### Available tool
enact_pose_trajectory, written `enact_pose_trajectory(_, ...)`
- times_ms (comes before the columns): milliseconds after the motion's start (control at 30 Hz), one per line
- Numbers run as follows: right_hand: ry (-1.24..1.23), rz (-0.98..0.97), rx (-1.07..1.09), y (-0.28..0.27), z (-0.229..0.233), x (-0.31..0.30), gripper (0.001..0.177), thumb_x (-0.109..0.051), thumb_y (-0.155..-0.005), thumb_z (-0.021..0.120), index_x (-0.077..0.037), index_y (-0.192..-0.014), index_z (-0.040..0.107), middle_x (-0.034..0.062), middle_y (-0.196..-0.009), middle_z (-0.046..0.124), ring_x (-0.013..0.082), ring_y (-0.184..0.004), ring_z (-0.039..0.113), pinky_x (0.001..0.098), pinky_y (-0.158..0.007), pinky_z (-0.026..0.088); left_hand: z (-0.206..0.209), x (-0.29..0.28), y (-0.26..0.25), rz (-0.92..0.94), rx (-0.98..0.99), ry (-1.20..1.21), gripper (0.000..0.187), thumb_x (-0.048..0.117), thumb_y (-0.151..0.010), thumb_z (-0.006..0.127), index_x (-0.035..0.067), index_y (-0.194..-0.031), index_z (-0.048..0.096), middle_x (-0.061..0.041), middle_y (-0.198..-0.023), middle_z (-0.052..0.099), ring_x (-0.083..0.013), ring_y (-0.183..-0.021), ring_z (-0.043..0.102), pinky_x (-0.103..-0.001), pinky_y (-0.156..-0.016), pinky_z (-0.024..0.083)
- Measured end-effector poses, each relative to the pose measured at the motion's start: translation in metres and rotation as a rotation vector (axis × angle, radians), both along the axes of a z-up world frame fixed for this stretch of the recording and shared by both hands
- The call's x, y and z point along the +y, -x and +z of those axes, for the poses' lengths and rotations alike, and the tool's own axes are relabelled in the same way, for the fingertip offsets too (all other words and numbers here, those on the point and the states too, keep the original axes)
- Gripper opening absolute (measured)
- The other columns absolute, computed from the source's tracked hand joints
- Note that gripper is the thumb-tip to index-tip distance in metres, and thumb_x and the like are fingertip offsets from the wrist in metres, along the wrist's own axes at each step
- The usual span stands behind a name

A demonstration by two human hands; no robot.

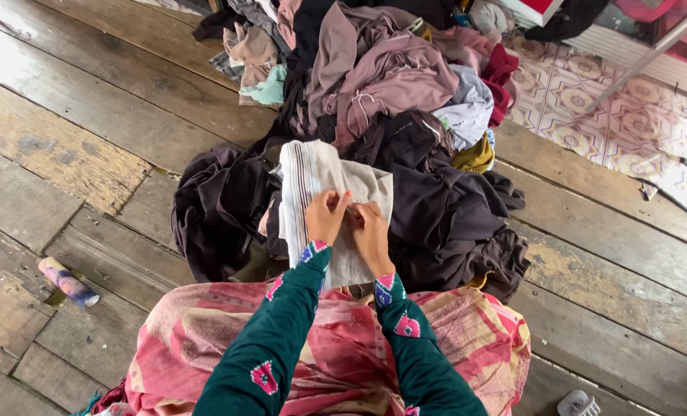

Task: The person folds several garments by hand, including a white shirt and dark pants, smoothing and aligning each piece before stacking them on a growing pile.

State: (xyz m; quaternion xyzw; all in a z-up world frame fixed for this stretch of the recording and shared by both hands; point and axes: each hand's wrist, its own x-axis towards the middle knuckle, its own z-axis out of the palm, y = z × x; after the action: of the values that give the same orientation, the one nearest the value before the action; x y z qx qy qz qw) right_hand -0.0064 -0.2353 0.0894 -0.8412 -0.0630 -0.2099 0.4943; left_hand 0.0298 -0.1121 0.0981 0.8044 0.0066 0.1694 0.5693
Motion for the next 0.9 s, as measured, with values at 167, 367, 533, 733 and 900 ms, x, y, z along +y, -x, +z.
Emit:
enact_pose_trajectory(167,-0.08,0.197,0.04,0.019,0.016,-0.001,0.034,0.003,-0.083,0.07,-0.005,-0.115,0.073,0.011,-0.097,0.065,0.0217,-0.082,0.07,0.0305,-0.072,0.055,-0.016,0.012,0.0,-0.002,0.115,0.034,0.035,0.028,-0.095,0.073,-0.003,-0.082,0.062,-0.012,-0.071,0.067,-0.0193,-0.061,0.062,-0.032,-0.062,0.049)
enact_pose_trajectory(367,-0.111,-0.054,0.01,0.0,0.03,0.004,0.021,-0.011,-0.095,0.073,-0.002,-0.114,0.072,0.0117,-0.1,0.068,0.0205,-0.084,0.07,0.0305,-0.074,0.054,-0.038,0.022,0.003,-0.277,0.158,0.568,0.019,0.015,-0.096,0.067,0.001,-0.109,0.068,0.001,-0.094,0.067,-0.0068,-0.082,0.057,-0.025,-0.073,0.045)
enact_pose_trajectory(533,-0.143,0.058,0.103,-0.023,0.042,0.015,0.027,-0.019,-0.091,0.076,-0.001,-0.11,0.072,0.0119,-0.099,0.07,0.0183,-0.081,0.071,0.0298,-0.068,0.056,-0.034,0.032,0.011,-0.376,0.001,0.383,0.024,0.008,-0.098,0.061,-0.002,-0.119,0.068,-0.004,-0.117,0.059,-0.0093,-0.093,0.058,-0.024,-0.083,0.048)
enact_pose_trajectory(733,-0.094,0.107,0.07,-0.04,0.062,0.018,0.015,-0.014,-0.092,0.075,-0.001,-0.1,0.074,0.009,-0.091,0.074,0.0168,-0.077,0.071,0.0295,-0.07,0.054,-0.001,0.04,0.032,-0.155,0.01,0.19,0.022,0.019,-0.103,0.067,-0.003,-0.105,0.067,-0.008,-0.105,0.058,-0.0156,-0.086,0.059,-0.031,-0.076,0.049)
enact_pose_trajectory(900,-0.051,0.021,-0.12,-0.044,0.082,0.011,0.007,-0.007,-0.094,0.074,-0.001,-0.095,0.07,0.0087,-0.088,0.068,0.0172,-0.07,0.065,0.0293,-0.066,0.051,0.015,0.056,0.04,0.392,-0.132,-0.138,0.029,0.029,-0.098,0.071,0.003,-0.11,0.066,-0.011,-0.102,0.056,-0.0242,-0.086,0.061,-0.037,-0.074,0.051)
